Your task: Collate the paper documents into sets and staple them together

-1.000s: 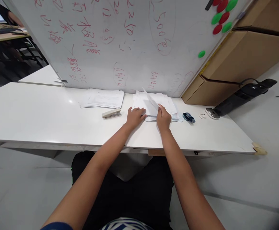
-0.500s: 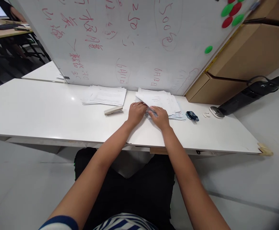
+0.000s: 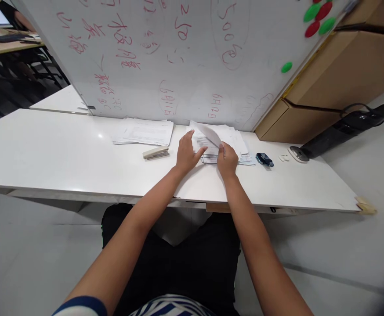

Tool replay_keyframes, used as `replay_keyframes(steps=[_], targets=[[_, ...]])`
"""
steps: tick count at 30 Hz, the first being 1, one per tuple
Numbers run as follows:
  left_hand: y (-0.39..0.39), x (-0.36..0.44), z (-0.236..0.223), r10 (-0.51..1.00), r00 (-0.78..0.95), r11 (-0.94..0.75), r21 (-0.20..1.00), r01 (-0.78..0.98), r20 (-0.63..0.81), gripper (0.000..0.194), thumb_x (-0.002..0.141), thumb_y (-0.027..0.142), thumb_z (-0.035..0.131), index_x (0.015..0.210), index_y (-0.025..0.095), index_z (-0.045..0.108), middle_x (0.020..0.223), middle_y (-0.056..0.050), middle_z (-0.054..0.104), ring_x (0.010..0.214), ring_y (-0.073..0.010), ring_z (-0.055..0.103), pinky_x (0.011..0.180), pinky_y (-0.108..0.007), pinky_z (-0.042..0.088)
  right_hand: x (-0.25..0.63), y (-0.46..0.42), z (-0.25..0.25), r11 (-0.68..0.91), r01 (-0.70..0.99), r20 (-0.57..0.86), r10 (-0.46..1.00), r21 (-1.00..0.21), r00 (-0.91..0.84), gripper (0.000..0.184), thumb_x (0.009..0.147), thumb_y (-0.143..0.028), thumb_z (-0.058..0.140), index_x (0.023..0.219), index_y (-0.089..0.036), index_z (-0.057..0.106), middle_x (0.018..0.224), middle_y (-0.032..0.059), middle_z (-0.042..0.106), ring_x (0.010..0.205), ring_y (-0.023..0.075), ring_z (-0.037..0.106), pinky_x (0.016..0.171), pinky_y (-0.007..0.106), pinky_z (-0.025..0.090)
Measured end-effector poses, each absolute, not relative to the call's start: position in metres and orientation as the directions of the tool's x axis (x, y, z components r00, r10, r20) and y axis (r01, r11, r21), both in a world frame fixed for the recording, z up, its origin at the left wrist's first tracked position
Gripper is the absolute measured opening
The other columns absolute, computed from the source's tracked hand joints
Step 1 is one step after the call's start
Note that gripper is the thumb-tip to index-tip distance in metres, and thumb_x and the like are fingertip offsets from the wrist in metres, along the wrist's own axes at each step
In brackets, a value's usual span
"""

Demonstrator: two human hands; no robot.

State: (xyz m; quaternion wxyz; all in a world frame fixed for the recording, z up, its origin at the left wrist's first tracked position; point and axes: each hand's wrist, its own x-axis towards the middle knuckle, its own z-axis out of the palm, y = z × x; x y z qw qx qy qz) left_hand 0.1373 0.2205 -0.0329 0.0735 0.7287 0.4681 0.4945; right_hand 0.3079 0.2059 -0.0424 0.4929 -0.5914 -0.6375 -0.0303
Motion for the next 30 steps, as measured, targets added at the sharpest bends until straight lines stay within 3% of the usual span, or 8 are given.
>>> replay_keyframes(steps=[4,7,11,14,20,24,27,30], targets=[[0.223,0.134,-0.035,0.838,-0.055,-0.447,0.743,0.499,0.542,0.075,0.086,0.061,0.052,0.142,0.017,0.030,0.144,-0.019,0.042,0.137,-0.0294,0.035,0.110,-0.045,0.030,0.301,0.194,-0.032,0.351,0.624,0.675,0.615,-0.698,0.408,0.039,0.094,-0.047,0.039,0.104,-0.016,0.062,0.096,0.0120,0.070,0.096,0.0259,0.065,0.088,0.042,0.049],[0.219,0.129,-0.025,0.864,-0.076,-0.446,0.825,0.347,0.498,0.073,0.084,0.059,0.056,0.140,0.018,0.034,0.139,-0.016,0.049,0.131,-0.0268,0.043,0.105,-0.040,0.036,0.297,0.190,-0.027,0.447,0.507,0.675,0.523,-0.737,0.520,0.040,0.094,-0.048,0.040,0.109,-0.016,0.059,0.102,0.0127,0.067,0.103,0.0253,0.063,0.094,0.044,0.047],[0.204,0.123,-0.004,0.897,0.007,-0.433,0.873,0.225,0.443,0.048,0.086,0.054,0.056,0.121,0.022,0.055,0.121,-0.007,0.064,0.112,-0.0222,0.059,0.094,-0.032,0.044,0.294,0.190,-0.029,0.506,0.485,0.700,0.542,-0.713,0.465,0.040,0.095,-0.045,0.038,0.118,-0.017,0.054,0.111,0.0131,0.064,0.112,0.0247,0.060,0.099,0.045,0.045],[0.199,0.119,0.007,0.912,0.048,-0.410,0.894,0.182,0.408,0.038,0.084,0.051,0.060,0.107,0.021,0.065,0.109,-0.005,0.069,0.102,-0.0212,0.062,0.090,-0.031,0.046,0.294,0.190,-0.032,0.492,0.481,0.686,0.571,-0.726,0.452,0.041,0.095,-0.045,0.037,0.119,-0.016,0.053,0.110,0.0137,0.063,0.113,0.0250,0.059,0.098,0.045,0.045],[0.208,0.117,0.004,0.945,0.087,-0.310,0.948,-0.072,0.315,0.039,0.085,0.053,0.056,0.089,0.017,0.068,0.094,-0.003,0.069,0.092,-0.0181,0.062,0.082,-0.028,0.047,0.301,0.194,-0.033,0.445,0.453,0.635,0.548,-0.773,0.545,0.034,0.093,-0.046,0.040,0.107,-0.018,0.054,0.101,0.0094,0.063,0.100,0.0227,0.061,0.096,0.044,0.046],[0.209,0.117,0.001,0.956,0.179,-0.216,0.971,-0.106,0.233,0.038,0.079,0.054,0.062,0.084,0.016,0.065,0.084,-0.001,0.066,0.082,-0.0162,0.061,0.072,-0.027,0.047,0.303,0.195,-0.034,0.466,0.432,0.635,0.579,-0.772,0.512,0.033,0.092,-0.044,0.042,0.106,-0.018,0.055,0.099,0.0081,0.063,0.099,0.0220,0.060,0.096,0.043,0.045],[0.208,0.117,0.002,0.942,0.271,-0.161,0.973,-0.163,0.201,0.038,0.075,0.052,0.068,0.084,0.015,0.064,0.086,-0.002,0.067,0.081,-0.0171,0.062,0.071,-0.028,0.048,0.305,0.195,-0.034,0.519,0.410,0.662,0.582,-0.750,0.473,0.032,0.090,-0.039,0.042,0.112,-0.019,0.053,0.104,0.0082,0.061,0.103,0.0228,0.059,0.097,0.045,0.045],[0.209,0.116,0.005,0.925,0.330,-0.095,0.956,-0.279,0.189,0.038,0.075,0.048,0.071,0.097,0.017,0.065,0.099,-0.004,0.069,0.091,-0.0186,0.064,0.081,-0.032,0.049,0.306,0.194,-0.035,0.551,0.400,0.681,0.565,-0.732,0.466,0.028,0.087,-0.035,0.043,0.110,-0.020,0.051,0.101,0.0070,0.061,0.100,0.0223,0.060,0.094,0.044,0.046]])
